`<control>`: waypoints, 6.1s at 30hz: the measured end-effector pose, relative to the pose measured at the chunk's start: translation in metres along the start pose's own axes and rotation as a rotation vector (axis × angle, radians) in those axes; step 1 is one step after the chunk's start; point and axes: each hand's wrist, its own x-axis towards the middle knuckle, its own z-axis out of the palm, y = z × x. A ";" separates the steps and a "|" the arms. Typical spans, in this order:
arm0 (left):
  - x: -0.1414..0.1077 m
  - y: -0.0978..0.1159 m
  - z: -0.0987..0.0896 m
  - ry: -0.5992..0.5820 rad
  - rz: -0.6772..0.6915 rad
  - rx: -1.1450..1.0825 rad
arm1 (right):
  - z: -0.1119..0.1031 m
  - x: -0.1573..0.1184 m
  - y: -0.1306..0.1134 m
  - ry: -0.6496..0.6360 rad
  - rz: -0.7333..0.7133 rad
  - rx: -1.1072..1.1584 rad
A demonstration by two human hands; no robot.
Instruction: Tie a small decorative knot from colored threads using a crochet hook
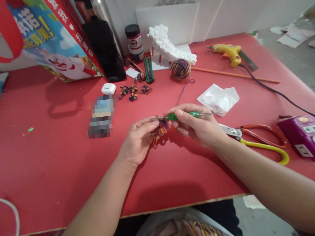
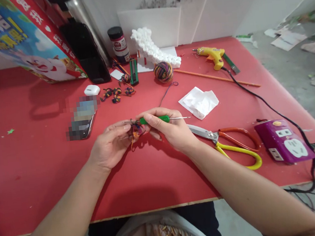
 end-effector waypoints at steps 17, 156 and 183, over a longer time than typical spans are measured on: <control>-0.002 0.003 -0.004 -0.028 -0.107 0.058 | 0.004 -0.006 0.002 -0.001 -0.294 -0.349; 0.000 -0.014 -0.003 -0.080 0.167 0.202 | -0.007 -0.004 -0.002 0.172 -0.324 -0.974; -0.001 -0.013 -0.005 -0.122 0.243 0.360 | -0.001 -0.002 -0.007 0.140 0.018 -0.571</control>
